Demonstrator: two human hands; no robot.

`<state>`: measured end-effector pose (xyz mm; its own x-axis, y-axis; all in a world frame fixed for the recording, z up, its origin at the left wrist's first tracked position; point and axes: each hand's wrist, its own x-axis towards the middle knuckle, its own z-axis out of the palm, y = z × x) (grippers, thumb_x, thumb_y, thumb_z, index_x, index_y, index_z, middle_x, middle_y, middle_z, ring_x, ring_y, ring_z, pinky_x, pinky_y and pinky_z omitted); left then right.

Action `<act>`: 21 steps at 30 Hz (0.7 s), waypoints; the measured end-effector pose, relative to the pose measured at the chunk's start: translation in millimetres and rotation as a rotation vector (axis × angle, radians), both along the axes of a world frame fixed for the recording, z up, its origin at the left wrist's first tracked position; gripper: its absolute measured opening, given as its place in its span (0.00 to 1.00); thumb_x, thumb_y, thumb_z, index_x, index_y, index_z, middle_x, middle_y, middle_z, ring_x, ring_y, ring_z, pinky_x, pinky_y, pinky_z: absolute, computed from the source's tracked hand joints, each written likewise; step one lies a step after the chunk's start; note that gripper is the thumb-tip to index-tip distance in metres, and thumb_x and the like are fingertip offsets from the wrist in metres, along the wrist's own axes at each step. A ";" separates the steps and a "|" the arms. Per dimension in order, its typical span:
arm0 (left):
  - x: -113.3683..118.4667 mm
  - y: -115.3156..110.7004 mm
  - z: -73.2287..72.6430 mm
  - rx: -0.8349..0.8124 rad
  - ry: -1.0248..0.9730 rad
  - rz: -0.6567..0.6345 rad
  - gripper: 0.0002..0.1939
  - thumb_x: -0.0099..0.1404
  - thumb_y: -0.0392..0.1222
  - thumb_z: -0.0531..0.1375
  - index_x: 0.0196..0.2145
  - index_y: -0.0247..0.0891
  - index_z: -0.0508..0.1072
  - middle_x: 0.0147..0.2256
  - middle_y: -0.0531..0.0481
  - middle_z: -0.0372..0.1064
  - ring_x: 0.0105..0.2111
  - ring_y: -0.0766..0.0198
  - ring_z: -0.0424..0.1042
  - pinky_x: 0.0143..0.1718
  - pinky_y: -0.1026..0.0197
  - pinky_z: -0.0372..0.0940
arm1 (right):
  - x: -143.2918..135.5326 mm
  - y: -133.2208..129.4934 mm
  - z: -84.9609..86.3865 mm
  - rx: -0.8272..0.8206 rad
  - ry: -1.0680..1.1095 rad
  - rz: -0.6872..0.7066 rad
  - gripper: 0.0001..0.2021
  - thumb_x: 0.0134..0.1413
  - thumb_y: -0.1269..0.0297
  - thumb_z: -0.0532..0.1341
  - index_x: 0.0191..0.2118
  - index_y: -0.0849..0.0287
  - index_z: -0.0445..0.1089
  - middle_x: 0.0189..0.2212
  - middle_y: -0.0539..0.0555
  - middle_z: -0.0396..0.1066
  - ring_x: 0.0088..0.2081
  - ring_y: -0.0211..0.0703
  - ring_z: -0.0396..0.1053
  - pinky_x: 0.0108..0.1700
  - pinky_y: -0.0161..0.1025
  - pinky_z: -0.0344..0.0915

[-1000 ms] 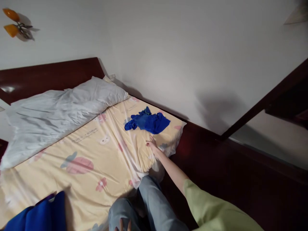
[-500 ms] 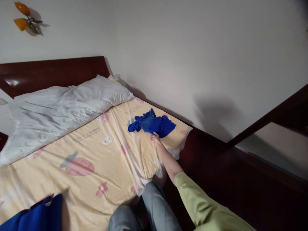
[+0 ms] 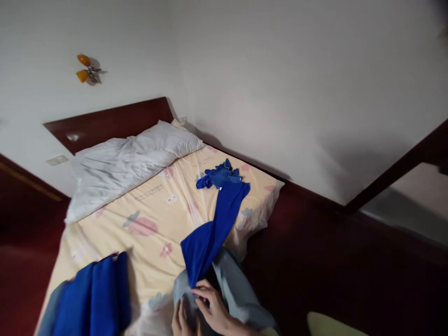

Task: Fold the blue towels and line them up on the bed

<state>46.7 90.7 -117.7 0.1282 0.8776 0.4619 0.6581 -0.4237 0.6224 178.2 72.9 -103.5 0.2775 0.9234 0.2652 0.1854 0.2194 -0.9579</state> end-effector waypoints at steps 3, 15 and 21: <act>-18.1 -8.9 -2.9 -0.048 -0.002 -0.176 0.31 0.65 0.45 0.57 0.66 0.46 0.67 0.62 0.37 0.65 0.61 0.41 0.68 0.58 0.36 0.69 | -25.4 -56.2 7.6 0.000 0.029 0.087 0.19 0.65 0.66 0.55 0.58 0.48 0.74 0.50 0.59 0.72 0.44 0.45 0.74 0.45 0.42 0.74; -50.6 -64.4 33.6 0.097 0.142 -0.421 0.19 0.69 0.32 0.50 0.46 0.42 0.80 0.36 0.44 0.77 0.35 0.57 0.77 0.38 0.53 0.73 | 19.3 -94.6 38.6 0.029 -0.703 0.180 0.20 0.63 0.78 0.55 0.49 0.51 0.78 0.51 0.56 0.72 0.51 0.44 0.68 0.55 0.43 0.66; -84.1 -98.5 69.7 0.191 0.072 -0.360 0.17 0.68 0.29 0.54 0.43 0.44 0.79 0.25 0.52 0.70 0.23 0.63 0.69 0.25 0.62 0.65 | 25.2 -67.5 72.3 0.114 -0.899 0.673 0.08 0.64 0.70 0.59 0.43 0.58 0.77 0.43 0.53 0.78 0.49 0.42 0.71 0.56 0.42 0.63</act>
